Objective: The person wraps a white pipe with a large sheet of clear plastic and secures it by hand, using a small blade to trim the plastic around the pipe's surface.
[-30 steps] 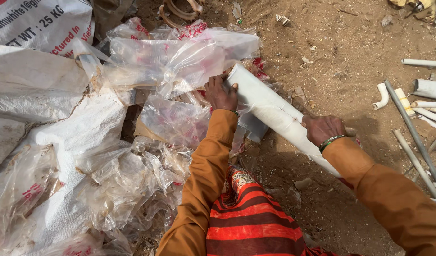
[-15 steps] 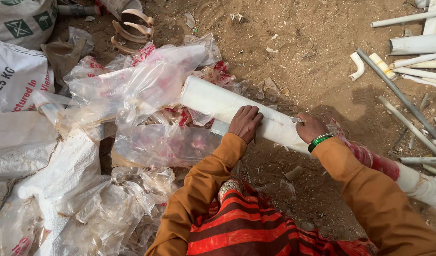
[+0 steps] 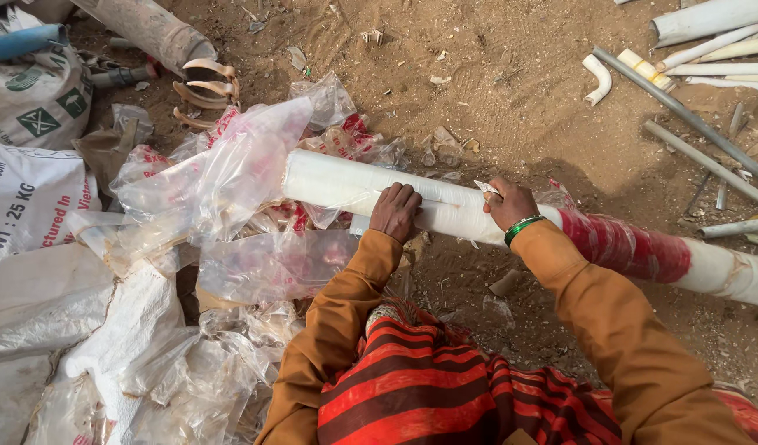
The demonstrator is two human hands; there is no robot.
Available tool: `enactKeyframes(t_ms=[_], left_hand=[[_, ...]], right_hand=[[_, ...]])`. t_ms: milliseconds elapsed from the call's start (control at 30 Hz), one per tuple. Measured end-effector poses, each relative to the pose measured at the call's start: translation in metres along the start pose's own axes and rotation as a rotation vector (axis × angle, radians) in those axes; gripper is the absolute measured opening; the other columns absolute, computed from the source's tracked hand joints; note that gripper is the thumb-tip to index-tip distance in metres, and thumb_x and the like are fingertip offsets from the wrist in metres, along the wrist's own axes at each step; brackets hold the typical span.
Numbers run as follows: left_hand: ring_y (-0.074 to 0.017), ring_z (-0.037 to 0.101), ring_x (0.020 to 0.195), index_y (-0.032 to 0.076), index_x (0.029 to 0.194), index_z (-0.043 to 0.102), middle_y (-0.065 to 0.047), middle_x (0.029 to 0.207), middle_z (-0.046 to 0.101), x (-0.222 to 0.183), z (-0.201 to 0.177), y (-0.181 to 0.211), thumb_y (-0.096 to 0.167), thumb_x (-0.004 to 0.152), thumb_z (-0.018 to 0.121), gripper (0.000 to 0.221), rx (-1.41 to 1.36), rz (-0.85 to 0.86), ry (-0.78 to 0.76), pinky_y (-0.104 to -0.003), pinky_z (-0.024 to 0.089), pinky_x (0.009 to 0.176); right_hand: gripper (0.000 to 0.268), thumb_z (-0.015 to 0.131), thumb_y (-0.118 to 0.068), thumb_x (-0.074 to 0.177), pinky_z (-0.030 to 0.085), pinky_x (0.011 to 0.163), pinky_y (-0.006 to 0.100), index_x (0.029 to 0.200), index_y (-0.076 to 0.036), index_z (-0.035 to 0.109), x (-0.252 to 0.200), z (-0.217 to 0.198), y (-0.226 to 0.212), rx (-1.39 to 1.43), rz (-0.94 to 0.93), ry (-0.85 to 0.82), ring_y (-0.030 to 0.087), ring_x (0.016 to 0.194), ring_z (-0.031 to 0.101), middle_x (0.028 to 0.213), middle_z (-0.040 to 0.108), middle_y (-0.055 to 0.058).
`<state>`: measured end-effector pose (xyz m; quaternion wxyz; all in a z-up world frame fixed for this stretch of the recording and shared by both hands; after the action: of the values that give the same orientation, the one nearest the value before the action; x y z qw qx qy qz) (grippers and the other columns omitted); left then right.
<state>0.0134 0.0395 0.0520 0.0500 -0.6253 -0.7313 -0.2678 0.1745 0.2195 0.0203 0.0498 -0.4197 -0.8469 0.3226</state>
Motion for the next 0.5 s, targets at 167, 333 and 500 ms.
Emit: enactKeyframes(t_ms=[167, 333, 500], left_hand=[[-0.0331, 0.054, 0.098, 0.001, 0.099, 0.062, -0.014, 0.099, 0.057, 0.009, -0.005, 0.005, 0.024, 0.062, 0.077, 0.046, 0.003, 0.049, -0.154, -0.044, 0.046, 0.087], [-0.0288, 0.056, 0.104, 0.007, 0.109, 0.064, -0.009, 0.104, 0.057, 0.001, -0.017, 0.01, 0.009, 0.078, 0.066, 0.031, 0.093, 0.033, 0.038, -0.039, 0.047, 0.097], [-0.0283, 0.056, 0.103, 0.008, 0.106, 0.063, -0.007, 0.103, 0.058, -0.018, -0.004, 0.009, 0.01, 0.081, 0.067, 0.026, 0.066, 0.036, 0.012, -0.04, 0.047, 0.094]], right_hand=[[0.023, 0.063, -0.018, 0.094, 0.056, 0.079, 0.041, 0.114, -0.008, 0.068, -0.001, -0.014, -0.02, 0.088, -0.069, 0.037, 0.026, 0.08, 0.076, 0.088, 0.075, 0.01], [0.015, 0.067, -0.028, 0.096, 0.051, 0.075, 0.048, 0.104, -0.017, 0.074, -0.01, -0.008, -0.074, -0.235, -0.197, -0.053, 0.03, 0.086, 0.07, 0.095, 0.075, 0.007], [0.028, 0.062, -0.009, 0.087, 0.055, 0.066, 0.044, 0.104, -0.027, 0.075, -0.012, 0.02, -0.147, -0.683, -0.654, -0.099, 0.025, 0.088, 0.073, 0.1, 0.075, -0.001]])
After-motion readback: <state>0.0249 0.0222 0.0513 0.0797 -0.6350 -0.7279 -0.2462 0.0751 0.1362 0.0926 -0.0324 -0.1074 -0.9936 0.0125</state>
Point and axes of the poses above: each hand's wrist, its own x-axis towards the middle knuckle, its own z-axis out of the palm, y = z × x, the point moved 9 cm from there along x, towards the middle knuckle
